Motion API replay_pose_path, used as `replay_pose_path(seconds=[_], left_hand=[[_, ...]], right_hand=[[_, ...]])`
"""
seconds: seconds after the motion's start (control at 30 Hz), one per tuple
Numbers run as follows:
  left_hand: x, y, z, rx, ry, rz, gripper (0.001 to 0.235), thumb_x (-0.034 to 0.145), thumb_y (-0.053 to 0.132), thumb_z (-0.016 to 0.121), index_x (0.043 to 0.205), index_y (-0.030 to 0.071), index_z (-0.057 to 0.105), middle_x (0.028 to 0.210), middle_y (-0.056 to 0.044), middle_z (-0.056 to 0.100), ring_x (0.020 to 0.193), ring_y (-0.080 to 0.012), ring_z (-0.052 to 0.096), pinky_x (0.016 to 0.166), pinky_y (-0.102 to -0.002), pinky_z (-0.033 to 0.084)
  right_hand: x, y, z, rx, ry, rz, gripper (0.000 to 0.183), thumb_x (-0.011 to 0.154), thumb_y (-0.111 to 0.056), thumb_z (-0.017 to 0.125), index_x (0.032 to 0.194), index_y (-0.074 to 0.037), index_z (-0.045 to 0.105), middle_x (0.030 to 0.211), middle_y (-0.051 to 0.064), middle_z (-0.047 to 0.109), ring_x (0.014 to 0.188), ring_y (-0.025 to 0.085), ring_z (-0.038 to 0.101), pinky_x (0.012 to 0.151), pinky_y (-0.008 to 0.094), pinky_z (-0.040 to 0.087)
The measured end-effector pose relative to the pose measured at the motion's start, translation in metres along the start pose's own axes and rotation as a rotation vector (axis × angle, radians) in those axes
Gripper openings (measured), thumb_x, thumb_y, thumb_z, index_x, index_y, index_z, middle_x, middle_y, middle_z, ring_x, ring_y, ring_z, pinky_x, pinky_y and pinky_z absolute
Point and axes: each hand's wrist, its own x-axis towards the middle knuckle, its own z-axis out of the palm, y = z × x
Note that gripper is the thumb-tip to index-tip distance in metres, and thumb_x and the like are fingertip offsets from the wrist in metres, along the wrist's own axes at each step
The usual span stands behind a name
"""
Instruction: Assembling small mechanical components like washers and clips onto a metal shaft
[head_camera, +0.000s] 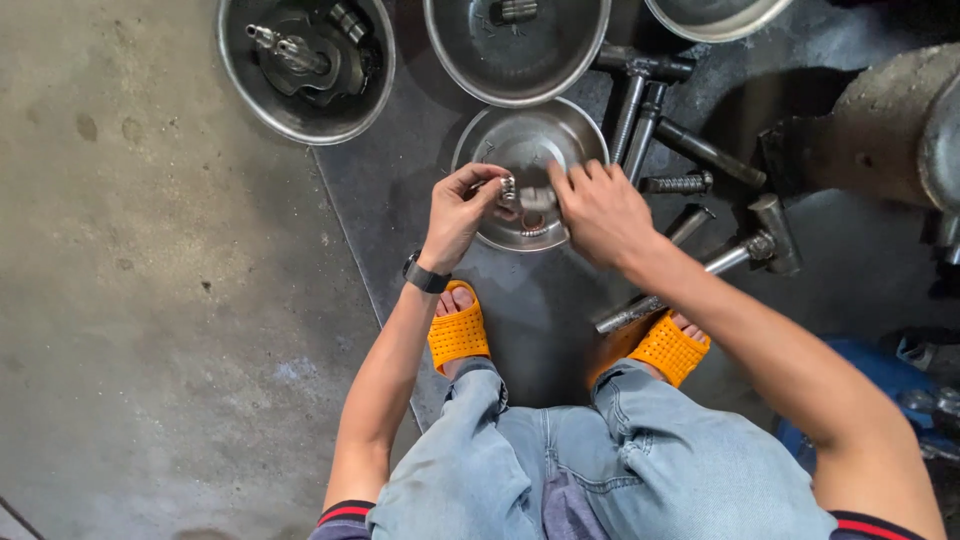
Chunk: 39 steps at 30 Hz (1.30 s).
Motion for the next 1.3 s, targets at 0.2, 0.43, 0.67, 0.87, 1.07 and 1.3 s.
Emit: replay_pose_path(seconds=[0.2,0.43,0.67,0.87,1.07,1.3], left_hand=[[0.000,-0.007,-0.031,0.072,0.129,0.030,0.013,0.079,0.002,0.068,0.090,-0.004,0.065,0.069,-0.012,0.062,0.059,-0.0155,0.063,0.052,-0.029,0.060],[0.005,0.009,-0.048,0.105,0.189,0.129,0.013,0.075,-0.004,0.069,0.088,-0.004,0.066,0.063,-0.013,0.062,0.054,-0.0137,0.060,0.047,-0.028,0.058],[0.013,0.000,-0.058,0.011,0.241,0.136,0.011,0.076,-0.005,0.065,0.087,-0.007,0.066,0.067,-0.020,0.063,0.052,-0.0194,0.064,0.046,-0.032,0.060],[0.002,0.000,-0.063,-0.057,0.246,0.033,0.015,0.080,-0.003,0.060,0.093,-0.010,0.064,0.075,-0.022,0.064,0.059,-0.0226,0.065,0.051,-0.033,0.061],[0.007,-0.008,-0.062,-0.177,0.173,-0.031,0.021,0.082,-0.004,0.057,0.101,-0.011,0.060,0.082,-0.023,0.063,0.065,-0.0243,0.067,0.058,-0.034,0.062],[0.007,-0.006,-0.040,-0.128,0.084,-0.033,0.021,0.084,-0.004,0.055,0.104,-0.010,0.059,0.085,-0.022,0.062,0.069,-0.0233,0.066,0.062,-0.035,0.062]], right_hand=[[-0.071,-0.044,0.034,0.067,-0.199,-0.118,0.024,0.071,-0.016,0.064,0.094,-0.009,0.061,0.080,0.007,0.053,0.076,0.023,0.053,0.060,0.031,0.042],[-0.048,-0.056,0.015,0.272,-0.159,-0.246,0.020,0.071,-0.010,0.064,0.090,-0.008,0.060,0.088,0.012,0.052,0.084,0.027,0.052,0.070,0.036,0.041],[0.049,-0.044,0.075,0.422,0.230,0.048,0.007,0.084,-0.012,0.060,0.090,-0.008,0.059,0.079,0.009,0.052,0.074,0.026,0.057,0.061,0.034,0.047],[0.078,-0.063,0.074,0.232,0.081,-0.041,0.009,0.076,-0.007,0.054,0.077,-0.004,0.062,0.070,0.007,0.053,0.065,0.023,0.058,0.049,0.030,0.048],[0.077,-0.028,0.051,1.007,0.196,0.198,0.013,0.073,-0.004,0.064,0.086,-0.009,0.064,0.073,0.011,0.060,0.069,0.032,0.062,0.060,0.038,0.049],[0.079,-0.022,0.012,1.395,0.206,0.337,0.016,0.074,0.003,0.069,0.086,-0.006,0.070,0.076,0.010,0.065,0.071,0.015,0.063,0.062,0.026,0.051]])
